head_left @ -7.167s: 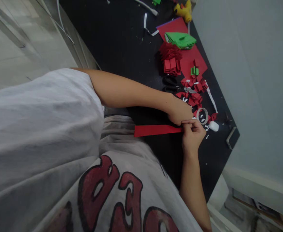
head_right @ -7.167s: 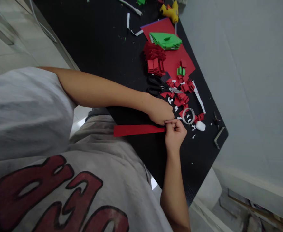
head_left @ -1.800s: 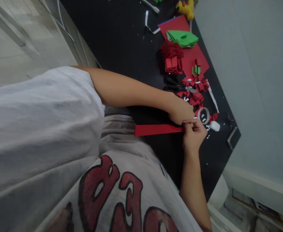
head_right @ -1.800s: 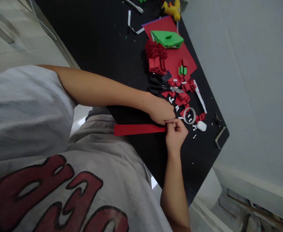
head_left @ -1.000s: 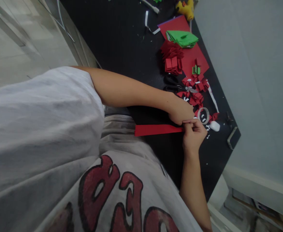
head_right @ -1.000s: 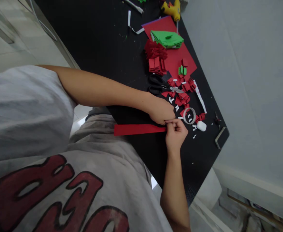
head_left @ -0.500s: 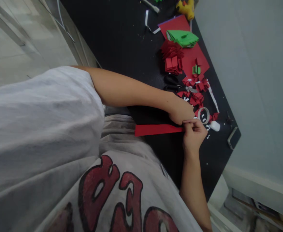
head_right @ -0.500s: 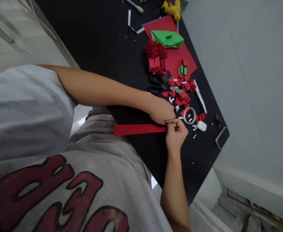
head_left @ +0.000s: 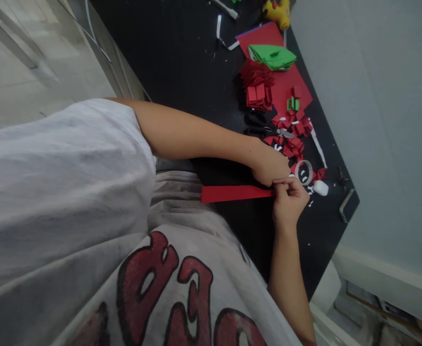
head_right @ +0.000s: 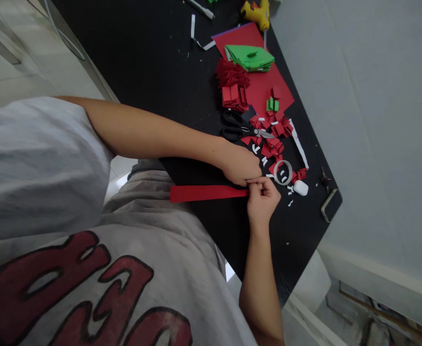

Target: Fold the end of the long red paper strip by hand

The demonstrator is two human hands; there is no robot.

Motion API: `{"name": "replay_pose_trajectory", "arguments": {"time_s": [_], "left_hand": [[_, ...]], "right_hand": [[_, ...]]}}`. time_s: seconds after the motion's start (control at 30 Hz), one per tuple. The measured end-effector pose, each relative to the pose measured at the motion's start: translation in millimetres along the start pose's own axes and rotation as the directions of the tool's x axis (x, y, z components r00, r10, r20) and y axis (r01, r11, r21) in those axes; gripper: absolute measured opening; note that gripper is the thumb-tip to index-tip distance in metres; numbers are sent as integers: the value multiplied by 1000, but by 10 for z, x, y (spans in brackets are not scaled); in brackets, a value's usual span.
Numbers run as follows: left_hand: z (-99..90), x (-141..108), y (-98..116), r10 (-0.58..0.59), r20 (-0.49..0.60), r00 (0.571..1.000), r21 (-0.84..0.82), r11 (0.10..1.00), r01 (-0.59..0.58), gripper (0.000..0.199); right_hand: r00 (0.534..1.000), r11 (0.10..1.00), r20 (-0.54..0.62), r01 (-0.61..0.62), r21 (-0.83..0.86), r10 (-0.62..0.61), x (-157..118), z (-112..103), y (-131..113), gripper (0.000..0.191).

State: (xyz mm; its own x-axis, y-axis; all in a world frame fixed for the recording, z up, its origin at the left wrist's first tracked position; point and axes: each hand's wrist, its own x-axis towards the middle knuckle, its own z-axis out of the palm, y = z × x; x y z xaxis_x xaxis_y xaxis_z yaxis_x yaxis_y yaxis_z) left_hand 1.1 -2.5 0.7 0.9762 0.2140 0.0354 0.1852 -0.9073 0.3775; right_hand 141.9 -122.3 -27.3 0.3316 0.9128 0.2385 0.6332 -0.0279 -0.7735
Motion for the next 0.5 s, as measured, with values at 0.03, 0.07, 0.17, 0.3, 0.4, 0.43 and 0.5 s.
{"name": "replay_pose_trajectory", "arguments": {"time_s": [0.03,0.07,0.17,0.3,0.4,0.43,0.5], "left_hand": [[-3,-3,2,5,0,1000,4,1000,-5,22],[-4,-5,3,8,0,1000,6,1000,-8,22],[-2,-4,0,14,-5,1000,12,1000,-14,22],[5,0,-6,15,-14,1000,7,1000,-15,22],[10,5,-10,9,-23,1000,-4,1000,-9,20],[12,7,-11,7,-24,1000,-9,1000,-7,19],[15,11,-12,-1,-34,999,-32,1000,0,17]], "right_hand": [[1000,1000,2,1,-2,-1,0,-1,3,11],[1000,1000,4,3,-5,-3,0,-2,5,11],[1000,1000,4,3,-6,-3,1,-3,8,11],[1000,1000,3,-7,19,7,0,-4,5,9],[1000,1000,-1,5,19,-5,-1,-3,-3,9],[1000,1000,-1,11,15,-11,-1,-2,-5,10],[1000,1000,-2,19,-1,-19,0,0,-9,11]]}}
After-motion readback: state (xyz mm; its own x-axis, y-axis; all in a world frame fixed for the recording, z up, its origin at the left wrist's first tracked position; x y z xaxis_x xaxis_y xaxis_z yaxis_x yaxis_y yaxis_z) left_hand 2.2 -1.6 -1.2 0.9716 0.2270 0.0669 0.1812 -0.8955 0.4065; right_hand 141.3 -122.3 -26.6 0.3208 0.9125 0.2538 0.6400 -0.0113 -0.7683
